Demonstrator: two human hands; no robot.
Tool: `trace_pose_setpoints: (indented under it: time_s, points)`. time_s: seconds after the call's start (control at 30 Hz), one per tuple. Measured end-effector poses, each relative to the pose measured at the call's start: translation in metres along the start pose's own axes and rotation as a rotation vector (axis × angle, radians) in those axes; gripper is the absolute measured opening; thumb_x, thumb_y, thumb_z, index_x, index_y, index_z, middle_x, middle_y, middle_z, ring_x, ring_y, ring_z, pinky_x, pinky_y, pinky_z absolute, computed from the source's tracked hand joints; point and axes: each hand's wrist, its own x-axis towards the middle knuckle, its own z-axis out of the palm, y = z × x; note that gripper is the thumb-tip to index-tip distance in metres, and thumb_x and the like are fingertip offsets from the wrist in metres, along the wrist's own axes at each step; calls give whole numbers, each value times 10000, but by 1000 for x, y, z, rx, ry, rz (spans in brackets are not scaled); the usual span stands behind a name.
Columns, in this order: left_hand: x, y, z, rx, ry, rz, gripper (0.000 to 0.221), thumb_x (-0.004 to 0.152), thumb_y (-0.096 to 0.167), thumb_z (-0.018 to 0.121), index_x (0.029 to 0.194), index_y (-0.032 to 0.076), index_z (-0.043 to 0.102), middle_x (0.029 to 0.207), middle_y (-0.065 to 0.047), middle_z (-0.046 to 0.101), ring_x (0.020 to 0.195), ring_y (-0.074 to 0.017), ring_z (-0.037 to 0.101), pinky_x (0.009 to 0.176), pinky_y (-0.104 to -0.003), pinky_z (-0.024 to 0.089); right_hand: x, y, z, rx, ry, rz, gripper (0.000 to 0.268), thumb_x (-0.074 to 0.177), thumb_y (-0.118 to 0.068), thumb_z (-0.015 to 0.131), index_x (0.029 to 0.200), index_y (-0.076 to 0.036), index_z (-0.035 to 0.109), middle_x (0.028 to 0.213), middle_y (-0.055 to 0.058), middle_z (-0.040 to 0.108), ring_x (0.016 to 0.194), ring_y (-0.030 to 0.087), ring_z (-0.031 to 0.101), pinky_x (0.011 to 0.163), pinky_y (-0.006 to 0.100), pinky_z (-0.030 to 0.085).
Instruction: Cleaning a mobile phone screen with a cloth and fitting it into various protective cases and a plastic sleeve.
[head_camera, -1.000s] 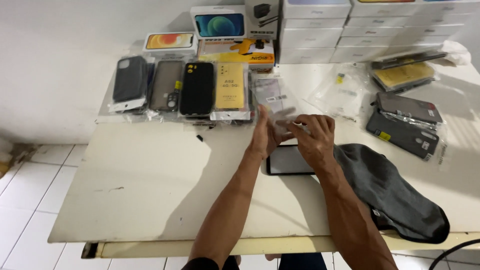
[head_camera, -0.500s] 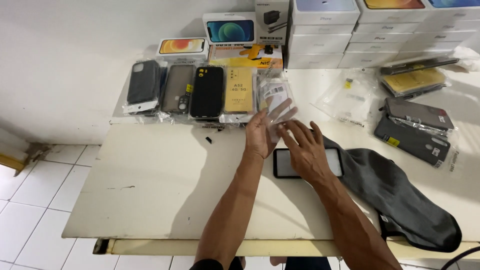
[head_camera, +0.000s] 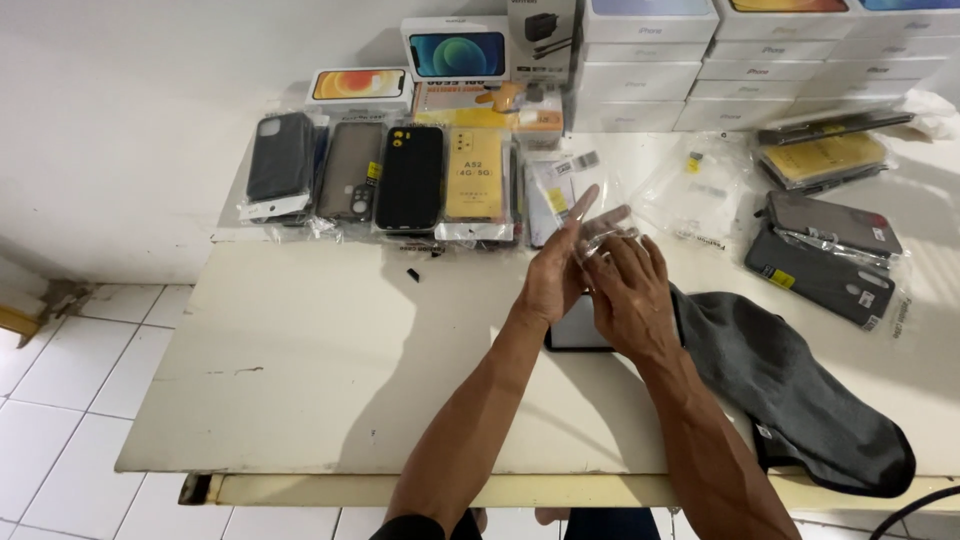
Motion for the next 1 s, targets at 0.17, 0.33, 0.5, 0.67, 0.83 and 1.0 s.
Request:
trace_pose_setpoints:
  time_s: [0.17, 0.33, 0.5, 0.67, 0.83, 1.0]
  points:
    - [3, 6, -21, -170, 76, 39, 804, 1013, 691, 475, 1645, 235, 274, 1541, -240, 469, 1368, -438, 505, 1118, -608, 412, -4, -6, 8, 83, -22, -6, 247, 988, -191, 699, 1217, -108, 740, 1317, 215, 622, 1245, 422, 617, 1064, 560, 435]
    - [4, 21, -32, -264, 106, 103, 505, 1035, 630, 507, 1408, 301, 595, 1500, -210, 540, 1347, -424, 553, 1097, -521, 483, 4, -23, 12, 179, -102, -50, 276, 934, -179, 729, 1201, -110, 746, 1414, 244, 578, 1282, 440, 597, 1008, 555, 469]
    - [10, 23, -41, -338, 173, 126, 267, 1008, 370, 661, 1216, 209, 712, 1358, -242, 629, 1215, -437, 637, 865, -333, 611, 2, -32, 12, 277, -100, -53, 467, 883, -195, 798, 1335, -132, 702, 1502, 238, 513, 1347, 413, 537, 1064, 521, 434]
    - [10, 22, -50, -256, 227, 178, 234, 992, 346, 665, 1121, 151, 676, 1298, -220, 671, 1199, -391, 654, 1065, -526, 523, 18, -48, -4, 635, -60, 153, 561, 855, -68, 816, 1374, -79, 604, 1418, 216, 555, 1279, 397, 592, 1021, 509, 505]
    - [8, 9, -49, -68, 161, 66, 454, 994, 458, 646, 1292, 115, 645, 1243, -144, 711, 1148, -271, 692, 1022, -430, 556, 6, -34, 3, 1222, -87, 555, 383, 890, -108, 764, 1232, -3, 629, 1209, 126, 670, 1136, 236, 666, 896, 355, 477]
    - [5, 14, -32, -107, 195, 181, 398, 962, 262, 729, 1262, 9, 663, 1153, -246, 724, 1002, -346, 754, 879, -483, 640, -2, -17, 12, 1766, 90, 964, 413, 997, -63, 608, 1404, -11, 571, 1316, 150, 680, 1287, 322, 649, 969, 359, 542]
